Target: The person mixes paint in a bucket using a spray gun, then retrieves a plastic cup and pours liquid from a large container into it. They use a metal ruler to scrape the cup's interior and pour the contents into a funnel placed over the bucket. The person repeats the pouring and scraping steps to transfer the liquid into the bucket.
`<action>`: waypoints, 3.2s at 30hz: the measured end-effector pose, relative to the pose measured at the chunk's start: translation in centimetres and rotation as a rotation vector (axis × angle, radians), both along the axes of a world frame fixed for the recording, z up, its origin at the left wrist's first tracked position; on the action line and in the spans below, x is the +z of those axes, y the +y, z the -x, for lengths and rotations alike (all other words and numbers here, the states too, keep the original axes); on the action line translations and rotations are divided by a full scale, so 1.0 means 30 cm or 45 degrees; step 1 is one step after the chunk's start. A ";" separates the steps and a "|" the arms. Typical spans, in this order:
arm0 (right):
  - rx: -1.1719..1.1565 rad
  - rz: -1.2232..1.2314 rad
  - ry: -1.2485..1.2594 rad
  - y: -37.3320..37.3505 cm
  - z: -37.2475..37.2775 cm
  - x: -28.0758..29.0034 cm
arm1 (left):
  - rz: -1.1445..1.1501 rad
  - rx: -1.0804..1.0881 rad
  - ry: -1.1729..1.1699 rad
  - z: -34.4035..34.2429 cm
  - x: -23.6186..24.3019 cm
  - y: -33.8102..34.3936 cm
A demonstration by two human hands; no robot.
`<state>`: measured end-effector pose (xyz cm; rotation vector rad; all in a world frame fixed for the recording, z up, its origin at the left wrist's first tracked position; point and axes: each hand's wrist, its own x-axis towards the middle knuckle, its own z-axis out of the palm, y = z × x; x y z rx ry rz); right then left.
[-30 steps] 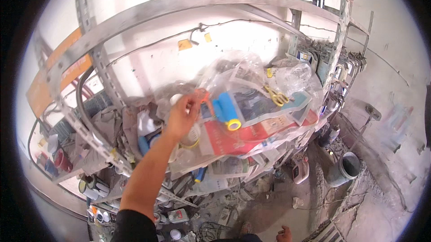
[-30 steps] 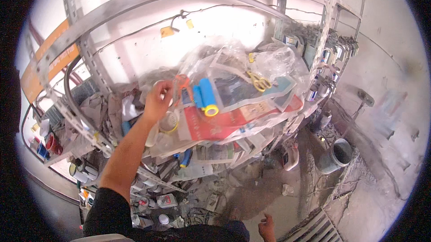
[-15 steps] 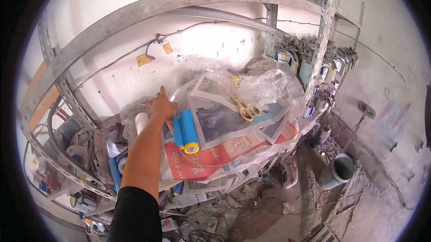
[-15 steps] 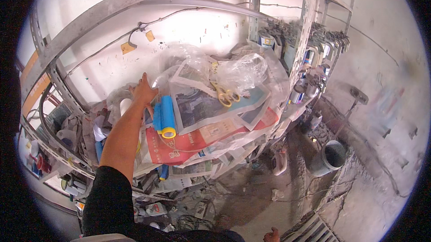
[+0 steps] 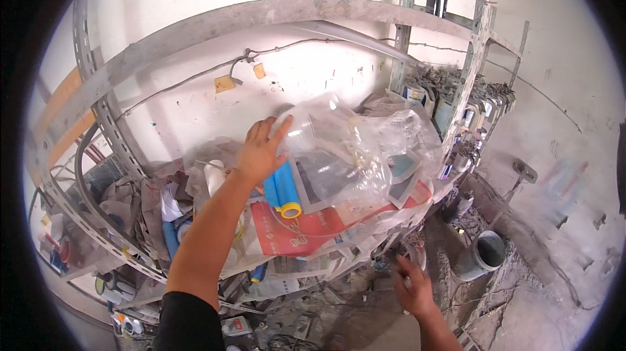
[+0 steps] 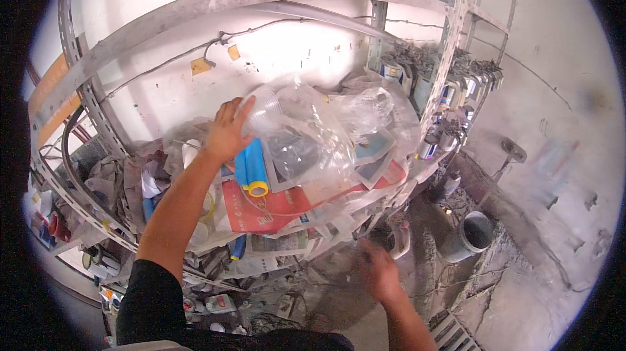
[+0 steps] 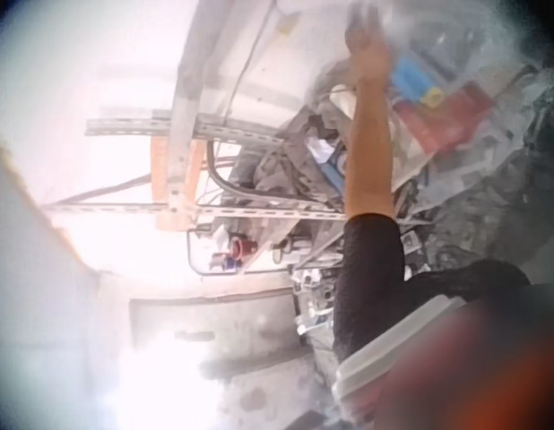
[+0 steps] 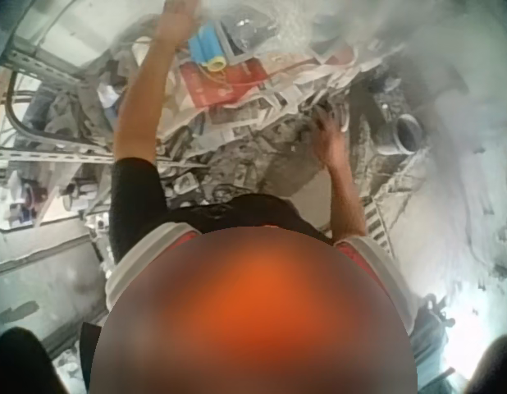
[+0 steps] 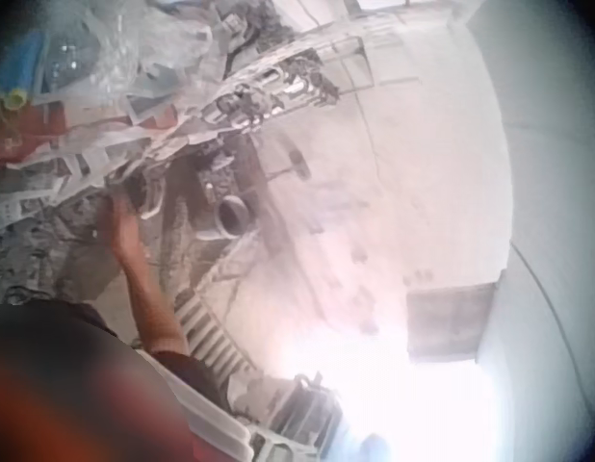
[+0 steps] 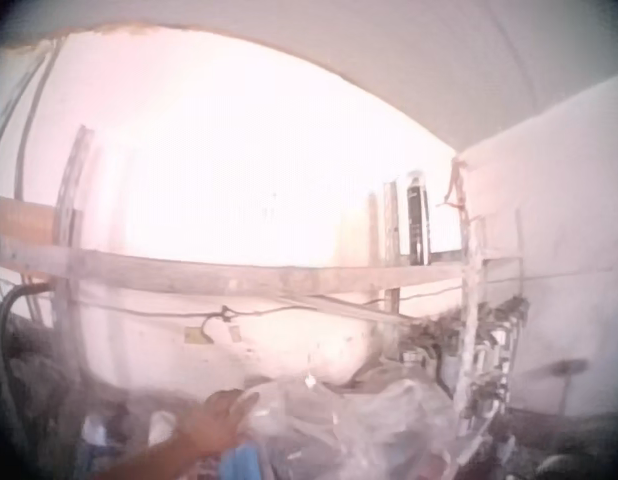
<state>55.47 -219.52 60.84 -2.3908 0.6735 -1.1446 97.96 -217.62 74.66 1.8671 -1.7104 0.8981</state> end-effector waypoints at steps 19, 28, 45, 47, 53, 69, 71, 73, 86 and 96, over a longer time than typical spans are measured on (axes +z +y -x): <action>0.382 -0.224 -0.469 -0.050 -0.611 0.478 | -0.175 0.001 -0.290 0.283 0.072 0.273; -0.125 0.390 -0.735 -0.085 -0.434 0.581 | -0.190 0.244 -0.093 0.270 0.078 0.249; 0.305 0.291 -0.099 0.135 -0.215 0.255 | -0.345 -0.636 1.377 0.369 -0.146 0.634; 0.540 0.397 -0.071 0.234 -0.276 0.204 | -0.549 -0.484 1.399 0.492 -0.235 0.783; 1.214 0.422 0.062 0.639 -0.388 -0.004 | -0.209 -0.355 2.444 0.737 -0.695 1.181; 1.663 -0.435 1.209 1.851 -0.383 -0.378 | 0.860 1.060 2.485 1.452 -1.150 2.758; 1.773 -0.395 1.237 1.973 -0.386 -0.364 | 1.188 1.132 2.497 1.554 -1.142 2.895; 1.892 -0.331 1.189 2.049 -0.397 -0.409 | 1.382 1.314 2.471 1.621 -1.143 2.988; 1.844 -0.258 1.446 2.437 -0.720 -0.843 | 1.421 1.778 2.268 1.350 -1.365 3.426; 1.005 -1.485 2.034 2.836 -0.990 -1.375 | 0.935 1.892 2.305 0.915 -1.501 3.819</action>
